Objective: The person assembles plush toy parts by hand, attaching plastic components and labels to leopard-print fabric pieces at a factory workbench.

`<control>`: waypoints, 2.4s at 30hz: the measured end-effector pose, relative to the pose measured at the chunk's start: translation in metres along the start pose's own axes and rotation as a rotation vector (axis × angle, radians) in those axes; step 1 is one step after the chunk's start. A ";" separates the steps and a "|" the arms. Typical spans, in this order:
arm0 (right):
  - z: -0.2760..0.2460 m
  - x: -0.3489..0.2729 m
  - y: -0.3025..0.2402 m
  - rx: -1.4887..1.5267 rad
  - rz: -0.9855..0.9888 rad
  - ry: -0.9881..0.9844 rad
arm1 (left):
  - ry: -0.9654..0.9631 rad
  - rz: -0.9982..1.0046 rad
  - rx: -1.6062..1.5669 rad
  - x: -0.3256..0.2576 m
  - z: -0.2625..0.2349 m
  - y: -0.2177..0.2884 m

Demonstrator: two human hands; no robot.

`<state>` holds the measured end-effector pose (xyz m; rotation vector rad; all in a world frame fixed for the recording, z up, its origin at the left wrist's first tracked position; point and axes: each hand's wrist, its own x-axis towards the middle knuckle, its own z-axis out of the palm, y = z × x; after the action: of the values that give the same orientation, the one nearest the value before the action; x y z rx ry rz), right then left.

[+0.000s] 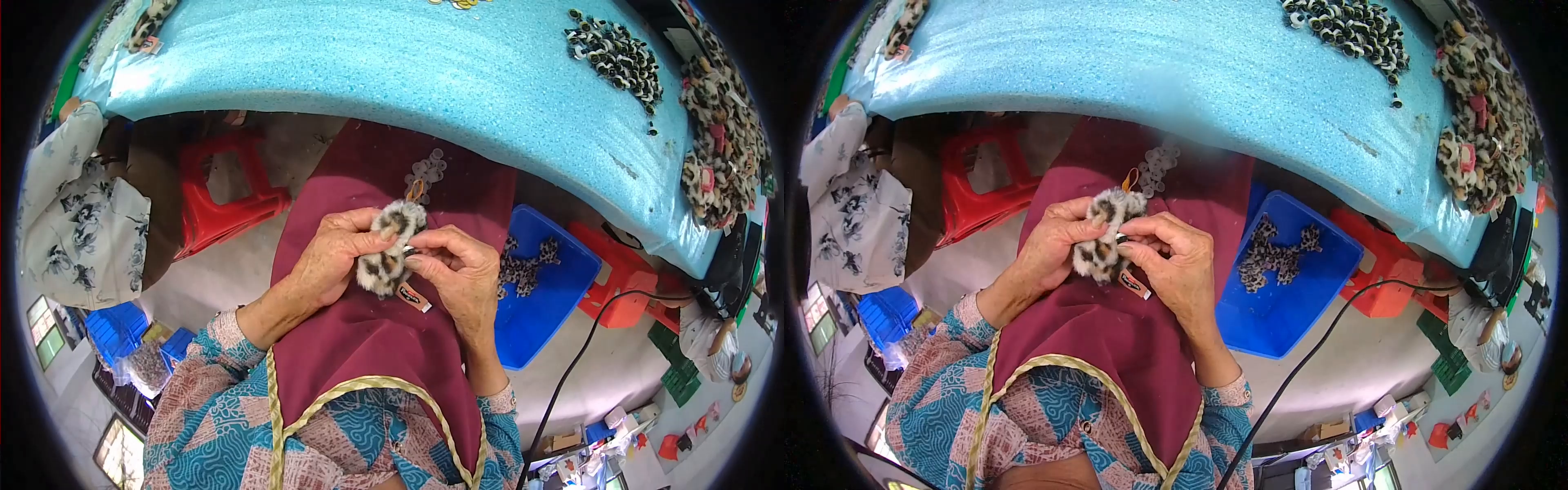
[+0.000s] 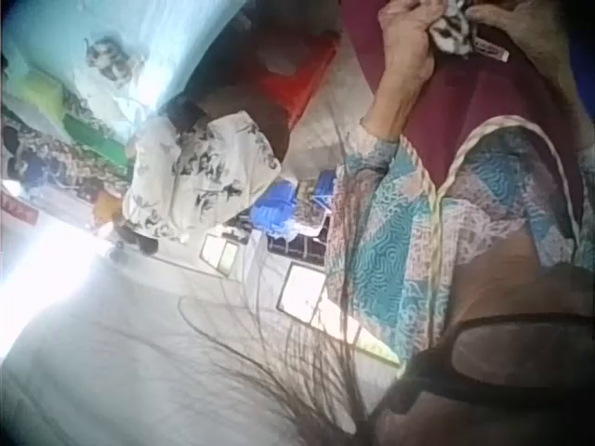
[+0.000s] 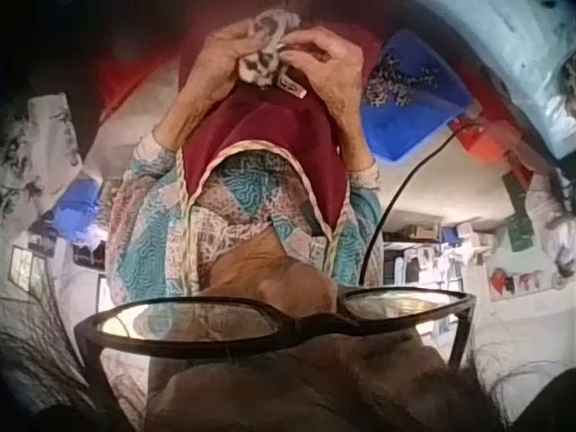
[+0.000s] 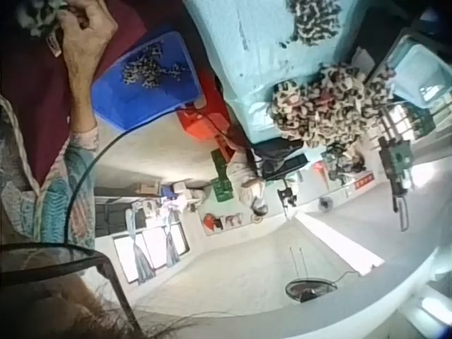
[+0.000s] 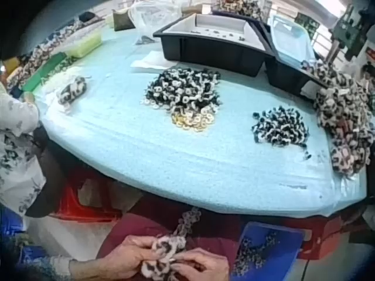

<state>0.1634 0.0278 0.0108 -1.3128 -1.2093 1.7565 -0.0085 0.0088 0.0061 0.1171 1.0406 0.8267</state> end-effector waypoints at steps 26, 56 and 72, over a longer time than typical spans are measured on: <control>-0.011 -0.011 0.059 -0.153 0.112 -0.075 | -0.179 0.626 1.056 -0.004 -0.018 -0.022; 0.020 -0.045 -0.020 -0.018 -0.479 -0.280 | -0.282 1.231 0.911 -0.054 -0.015 0.015; 0.026 -0.056 -0.026 -0.091 -0.225 -0.485 | -0.305 1.071 0.635 -0.060 -0.029 -0.010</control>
<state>0.1552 -0.0191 0.0585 -0.7738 -1.6443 1.9277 -0.0404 -0.0450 0.0293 1.3884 0.8774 1.3339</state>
